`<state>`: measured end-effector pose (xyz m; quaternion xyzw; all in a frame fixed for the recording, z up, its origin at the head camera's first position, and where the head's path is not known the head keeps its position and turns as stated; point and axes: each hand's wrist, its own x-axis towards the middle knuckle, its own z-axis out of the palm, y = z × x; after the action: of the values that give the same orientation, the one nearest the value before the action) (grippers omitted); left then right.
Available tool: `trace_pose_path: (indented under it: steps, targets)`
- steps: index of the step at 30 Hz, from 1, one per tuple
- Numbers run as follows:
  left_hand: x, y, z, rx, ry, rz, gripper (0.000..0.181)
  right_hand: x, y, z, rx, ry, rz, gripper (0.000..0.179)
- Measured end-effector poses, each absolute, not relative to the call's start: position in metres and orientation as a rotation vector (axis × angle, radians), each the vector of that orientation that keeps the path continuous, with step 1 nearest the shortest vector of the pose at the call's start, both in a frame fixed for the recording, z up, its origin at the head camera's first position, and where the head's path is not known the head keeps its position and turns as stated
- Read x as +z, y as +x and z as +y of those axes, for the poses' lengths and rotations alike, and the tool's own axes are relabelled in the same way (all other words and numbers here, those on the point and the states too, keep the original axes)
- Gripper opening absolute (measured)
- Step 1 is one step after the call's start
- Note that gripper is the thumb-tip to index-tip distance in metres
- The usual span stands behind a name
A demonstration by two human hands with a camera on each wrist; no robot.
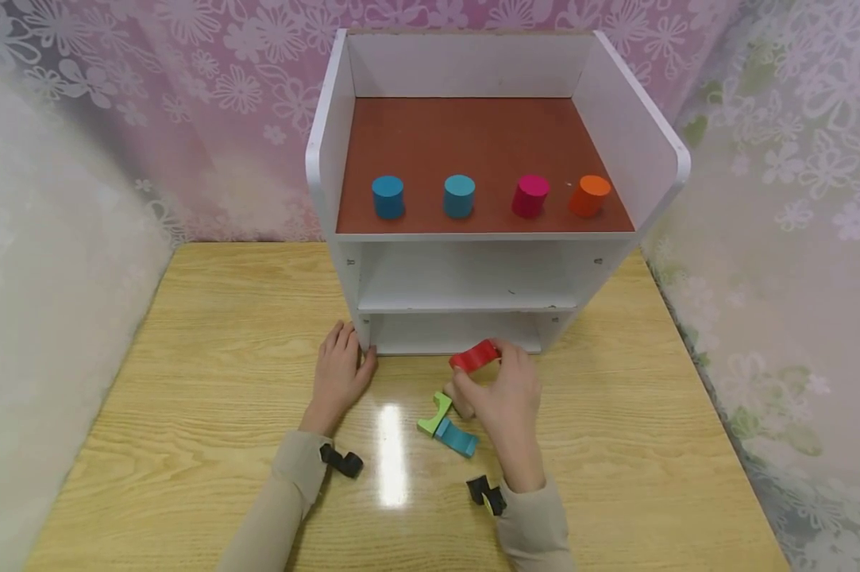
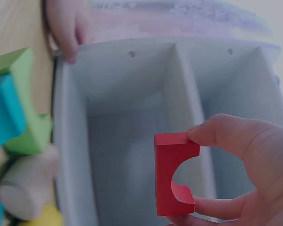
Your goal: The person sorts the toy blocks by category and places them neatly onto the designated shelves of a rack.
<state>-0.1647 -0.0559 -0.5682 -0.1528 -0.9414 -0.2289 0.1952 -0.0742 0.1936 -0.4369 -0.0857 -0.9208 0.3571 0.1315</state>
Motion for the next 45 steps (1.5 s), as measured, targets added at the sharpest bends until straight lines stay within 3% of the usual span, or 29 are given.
trace_pose_path:
  steps: [13,20,39,45]
  targets:
    - [-0.57,-0.165,-0.056,-0.652,-0.436,-2.619,0.044,-0.401,-0.068,0.185,0.893,0.089,-2.499,0.058]
    - [-0.572,-0.166,-0.057,-0.646,-0.442,-2.622,0.043,-0.383,-0.074,0.174,0.852,0.134,-2.449,0.056]
    - [-0.573,-0.166,-0.056,-0.616,-0.44,-2.608,0.042,-0.361,-0.123,0.14,0.86,0.219,-2.485,0.051]
    - [-0.573,-0.166,-0.056,-0.619,-0.435,-2.621,0.04,-0.362,-0.142,0.137,0.909,0.382,-2.569,0.049]
